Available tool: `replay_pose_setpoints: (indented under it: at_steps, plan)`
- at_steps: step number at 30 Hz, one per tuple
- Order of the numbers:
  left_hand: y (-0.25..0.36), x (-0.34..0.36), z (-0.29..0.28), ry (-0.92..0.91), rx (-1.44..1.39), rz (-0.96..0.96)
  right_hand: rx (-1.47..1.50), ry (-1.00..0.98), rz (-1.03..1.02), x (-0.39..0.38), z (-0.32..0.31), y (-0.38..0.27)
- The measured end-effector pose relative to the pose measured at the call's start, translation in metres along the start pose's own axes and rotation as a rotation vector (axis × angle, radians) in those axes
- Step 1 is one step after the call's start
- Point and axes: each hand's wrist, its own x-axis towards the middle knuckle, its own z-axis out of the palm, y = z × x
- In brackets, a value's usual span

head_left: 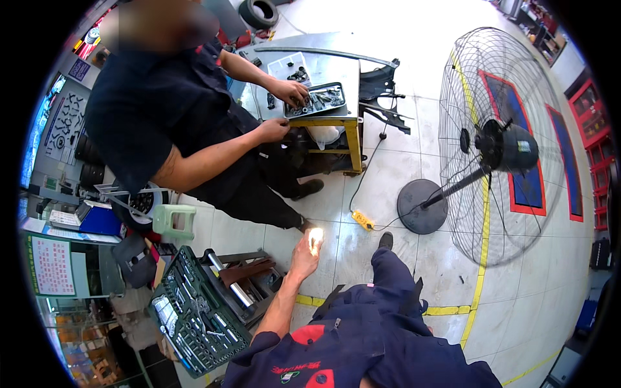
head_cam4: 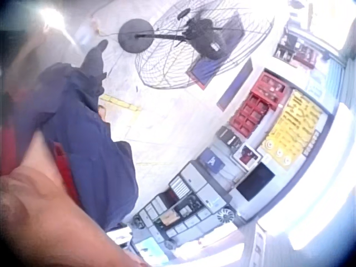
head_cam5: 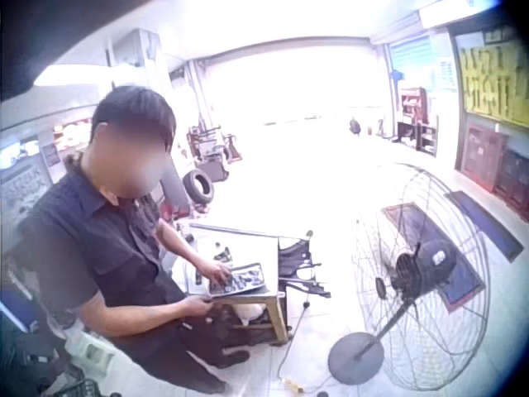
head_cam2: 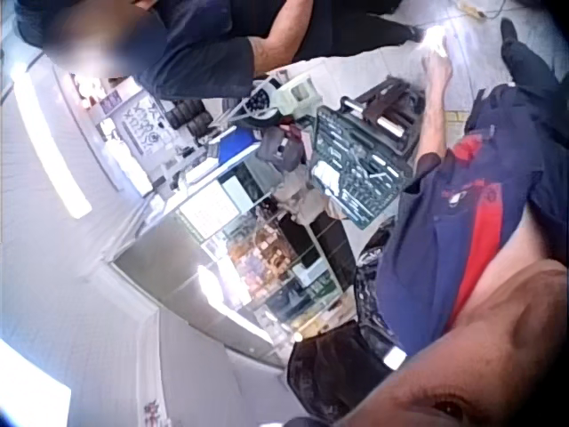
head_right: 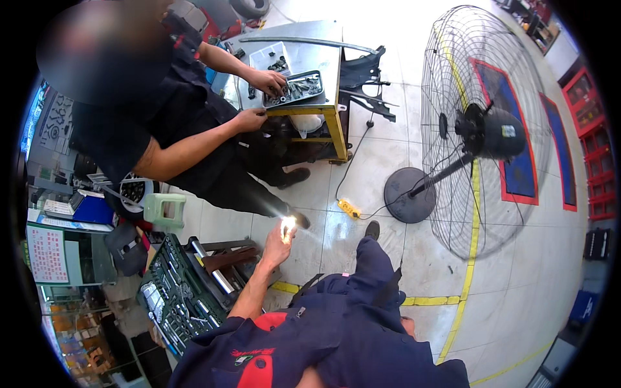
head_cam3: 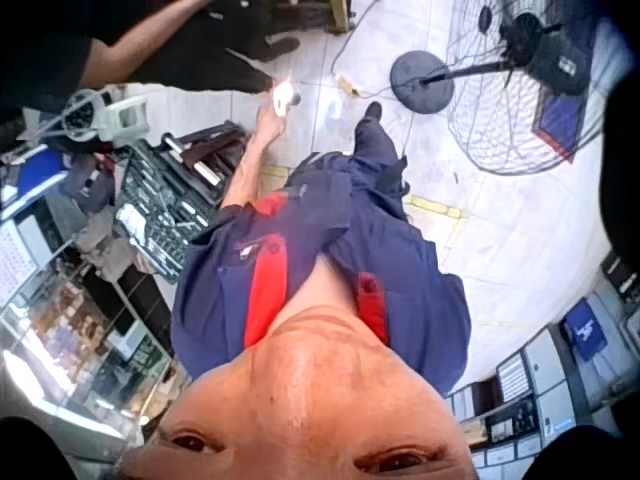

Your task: The person selects bolts and nuts from a tray, then works on a car engine with another person. They use a wrench to tighten bolts on the engine while coordinating with a coworker.

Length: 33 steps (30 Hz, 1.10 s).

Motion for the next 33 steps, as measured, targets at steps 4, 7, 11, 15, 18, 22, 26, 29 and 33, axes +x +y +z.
replay_pose_setpoints:
  at_steps: [4,7,11,15,18,22,26,29,33]
  plan:
    - [0.061,0.044,-0.011,0.059,-0.097,-0.095,0.144,-0.038,0.002,0.020,-0.008,-0.067]
    - [0.084,0.094,-0.005,0.249,0.036,0.245,0.208,-0.064,-0.024,0.033,-0.010,-0.113]
    - [0.129,0.175,-0.021,0.245,-0.152,0.137,0.228,-0.073,-0.062,0.040,-0.018,-0.161]
    - [0.151,0.279,-0.044,0.353,-0.135,0.275,0.244,-0.068,-0.095,0.051,-0.011,-0.207]
    - [0.157,0.348,-0.050,0.398,-0.113,0.321,0.249,-0.040,-0.082,0.056,-0.008,-0.229]
    - [0.155,0.422,-0.055,0.314,-0.171,0.320,0.259,0.024,-0.044,0.050,-0.002,-0.251]
    - [0.145,0.507,-0.048,0.291,-0.113,0.353,0.261,0.117,-0.016,0.035,0.003,-0.269]
    - [0.109,0.594,-0.023,0.189,-0.018,0.423,0.263,0.190,-0.012,0.019,0.007,-0.284]
    - [0.075,0.659,-0.003,0.151,0.089,0.426,0.320,0.247,-0.102,0.015,0.011,-0.316]
